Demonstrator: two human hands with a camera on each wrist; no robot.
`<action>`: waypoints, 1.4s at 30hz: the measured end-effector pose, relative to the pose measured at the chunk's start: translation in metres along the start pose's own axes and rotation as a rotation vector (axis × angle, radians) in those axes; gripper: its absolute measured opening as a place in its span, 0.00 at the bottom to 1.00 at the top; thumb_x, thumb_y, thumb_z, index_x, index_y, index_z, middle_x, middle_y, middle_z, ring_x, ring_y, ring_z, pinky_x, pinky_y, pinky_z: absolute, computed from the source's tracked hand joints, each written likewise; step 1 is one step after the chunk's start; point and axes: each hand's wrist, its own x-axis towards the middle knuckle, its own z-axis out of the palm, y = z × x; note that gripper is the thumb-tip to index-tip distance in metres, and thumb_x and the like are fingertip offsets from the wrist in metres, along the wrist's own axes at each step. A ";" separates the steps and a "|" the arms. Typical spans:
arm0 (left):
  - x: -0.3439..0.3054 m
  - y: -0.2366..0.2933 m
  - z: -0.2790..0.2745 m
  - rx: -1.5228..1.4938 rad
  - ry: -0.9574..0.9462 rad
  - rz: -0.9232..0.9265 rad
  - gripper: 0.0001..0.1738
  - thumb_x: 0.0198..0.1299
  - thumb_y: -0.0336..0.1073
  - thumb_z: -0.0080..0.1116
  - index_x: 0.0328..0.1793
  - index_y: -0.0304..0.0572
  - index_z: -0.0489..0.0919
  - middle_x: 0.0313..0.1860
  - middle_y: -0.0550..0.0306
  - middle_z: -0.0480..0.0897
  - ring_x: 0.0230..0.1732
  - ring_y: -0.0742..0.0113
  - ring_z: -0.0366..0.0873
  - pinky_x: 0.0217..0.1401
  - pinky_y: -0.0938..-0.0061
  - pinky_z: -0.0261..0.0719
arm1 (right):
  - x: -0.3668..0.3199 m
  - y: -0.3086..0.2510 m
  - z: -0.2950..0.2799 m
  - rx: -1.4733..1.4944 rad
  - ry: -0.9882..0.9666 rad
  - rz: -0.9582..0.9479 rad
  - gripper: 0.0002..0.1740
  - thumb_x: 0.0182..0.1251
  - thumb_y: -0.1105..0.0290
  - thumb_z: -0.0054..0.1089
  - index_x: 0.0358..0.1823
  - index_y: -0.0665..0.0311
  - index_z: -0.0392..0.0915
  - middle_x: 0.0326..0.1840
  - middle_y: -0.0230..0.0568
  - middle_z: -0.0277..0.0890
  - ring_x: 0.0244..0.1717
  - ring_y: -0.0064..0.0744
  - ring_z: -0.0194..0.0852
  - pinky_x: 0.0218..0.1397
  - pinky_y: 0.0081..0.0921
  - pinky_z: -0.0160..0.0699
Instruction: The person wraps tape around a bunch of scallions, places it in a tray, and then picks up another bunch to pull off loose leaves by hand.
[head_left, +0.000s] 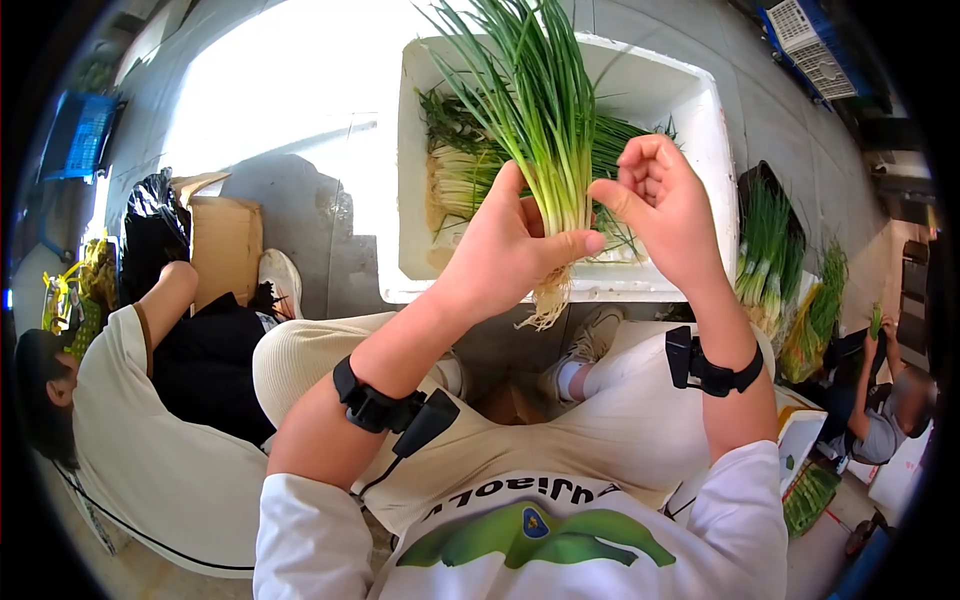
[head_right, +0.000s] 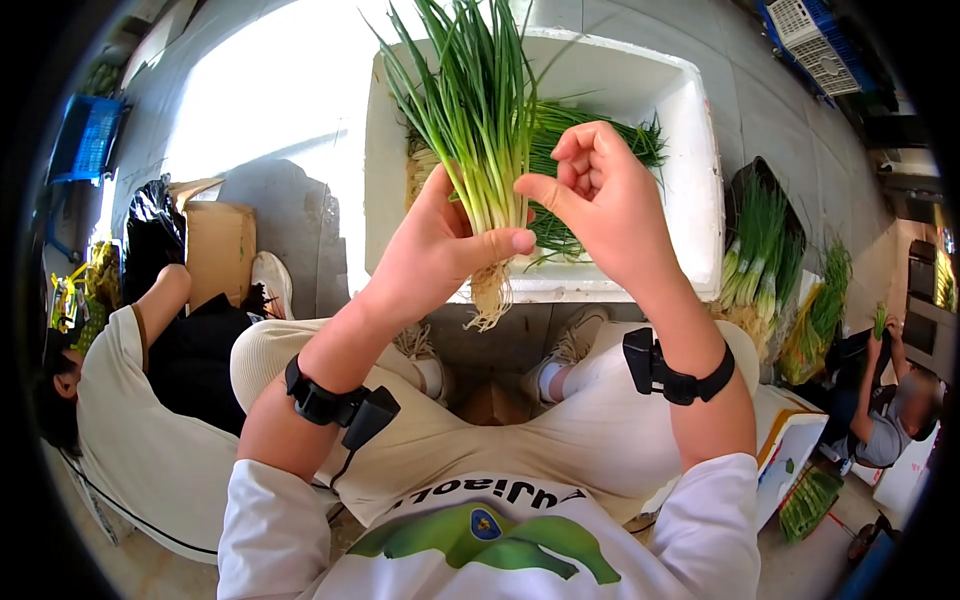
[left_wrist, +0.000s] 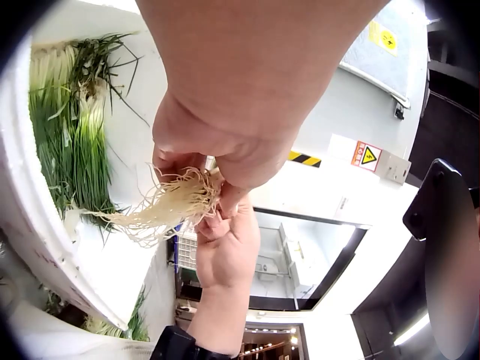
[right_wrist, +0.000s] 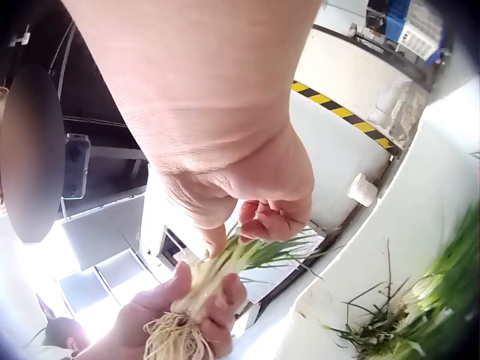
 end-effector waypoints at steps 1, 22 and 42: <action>-0.001 0.000 0.000 0.001 0.004 0.000 0.33 0.58 0.28 0.71 0.63 0.36 0.62 0.45 0.55 0.82 0.42 0.74 0.80 0.42 0.77 0.81 | -0.003 -0.003 0.002 0.058 0.051 -0.067 0.15 0.59 0.73 0.74 0.39 0.67 0.74 0.29 0.28 0.72 0.29 0.12 0.67 0.33 0.13 0.69; -0.003 0.006 0.002 -0.146 0.042 0.211 0.36 0.57 0.25 0.71 0.65 0.38 0.59 0.54 0.49 0.79 0.55 0.65 0.81 0.55 0.70 0.83 | -0.012 -0.039 0.018 0.139 -0.092 0.022 0.10 0.67 0.71 0.66 0.36 0.67 0.73 0.29 0.30 0.76 0.31 0.16 0.72 0.35 0.19 0.74; 0.002 0.008 -0.006 -0.363 0.156 0.082 0.30 0.66 0.26 0.61 0.70 0.44 0.60 0.59 0.52 0.77 0.61 0.64 0.77 0.64 0.65 0.77 | -0.011 -0.010 0.023 0.150 -0.105 -0.267 0.10 0.68 0.78 0.63 0.47 0.61 0.73 0.41 0.32 0.79 0.44 0.20 0.74 0.52 0.20 0.71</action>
